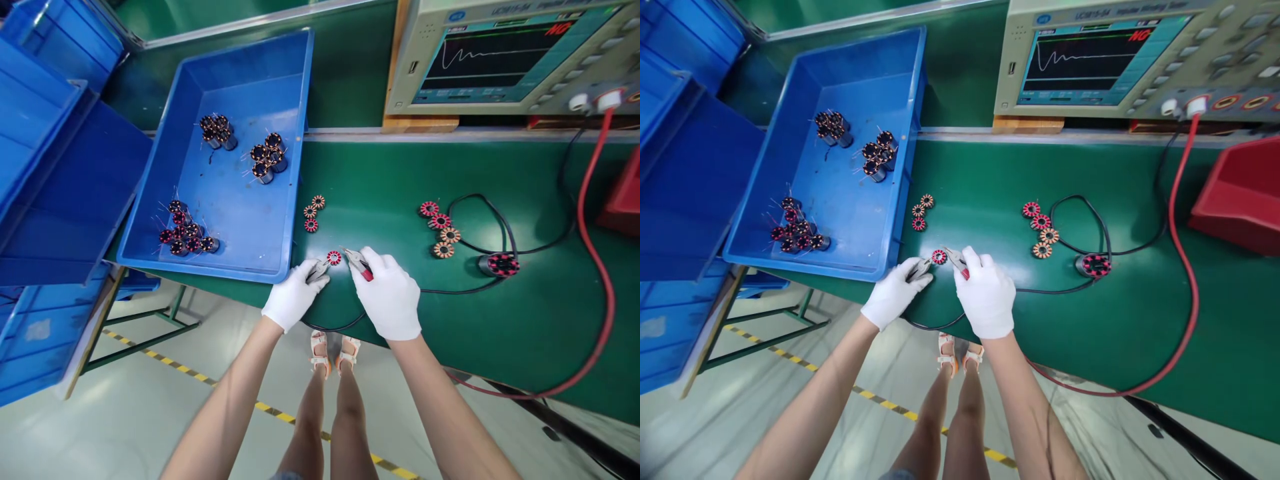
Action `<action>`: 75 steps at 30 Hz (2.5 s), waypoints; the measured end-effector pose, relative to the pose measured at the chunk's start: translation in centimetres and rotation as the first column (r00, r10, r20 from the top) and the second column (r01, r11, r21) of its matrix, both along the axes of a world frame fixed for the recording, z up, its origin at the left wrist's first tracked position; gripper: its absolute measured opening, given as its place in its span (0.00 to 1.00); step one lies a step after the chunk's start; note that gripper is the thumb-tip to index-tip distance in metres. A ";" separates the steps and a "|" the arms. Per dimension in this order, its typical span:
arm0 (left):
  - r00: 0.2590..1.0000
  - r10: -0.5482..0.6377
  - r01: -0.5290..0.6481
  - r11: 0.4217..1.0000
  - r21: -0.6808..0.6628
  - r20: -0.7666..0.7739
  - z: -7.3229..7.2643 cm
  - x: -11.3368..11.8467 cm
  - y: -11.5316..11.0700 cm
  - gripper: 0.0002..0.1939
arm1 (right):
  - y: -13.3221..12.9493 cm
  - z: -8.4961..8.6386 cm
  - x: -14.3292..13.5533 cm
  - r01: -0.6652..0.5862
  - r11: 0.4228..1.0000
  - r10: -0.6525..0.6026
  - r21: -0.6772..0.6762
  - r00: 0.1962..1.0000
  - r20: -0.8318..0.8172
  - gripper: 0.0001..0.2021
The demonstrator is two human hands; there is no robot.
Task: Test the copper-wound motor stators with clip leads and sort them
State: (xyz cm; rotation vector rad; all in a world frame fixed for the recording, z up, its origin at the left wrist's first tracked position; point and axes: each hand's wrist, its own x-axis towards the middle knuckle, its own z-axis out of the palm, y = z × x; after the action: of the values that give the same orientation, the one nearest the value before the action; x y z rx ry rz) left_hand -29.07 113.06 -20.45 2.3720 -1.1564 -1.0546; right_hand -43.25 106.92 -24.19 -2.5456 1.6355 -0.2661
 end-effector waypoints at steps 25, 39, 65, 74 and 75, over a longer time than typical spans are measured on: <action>0.999 -0.039 0.039 0.999 0.005 -0.032 0.6 0.1 -0.3 0.12 | 0.0 0.1 -0.1 -0.025 0.999 0.025 0.029 1.000 0.001 0.16; 0.999 -0.025 0.026 0.999 0.026 -0.041 0.7 -0.1 -0.4 0.09 | 0.0 0.1 -0.1 -0.032 0.999 0.032 0.019 0.999 0.002 0.16; 0.999 -0.026 0.026 0.999 0.022 -0.032 0.4 0.1 -0.4 0.10 | 0.8 -0.2 -1.4 -0.108 0.994 0.107 0.016 0.994 0.029 0.16; 1.000 0.001 0.000 0.999 0.037 -0.022 0.5 -0.1 -0.4 0.11 | 0.8 0.1 -1.1 -0.082 0.996 0.083 0.044 0.996 -0.027 0.16; 1.000 0.001 -0.001 0.999 0.039 -0.022 0.5 -0.1 -0.4 0.11 | 0.8 0.1 -1.1 -0.072 0.996 0.074 0.046 0.997 -0.033 0.15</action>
State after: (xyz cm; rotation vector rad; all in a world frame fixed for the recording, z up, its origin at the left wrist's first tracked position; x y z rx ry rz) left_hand -29.14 112.67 -19.95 2.3835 -1.1370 -1.1099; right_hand -44.36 107.70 -24.09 -2.5841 1.5376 -0.1789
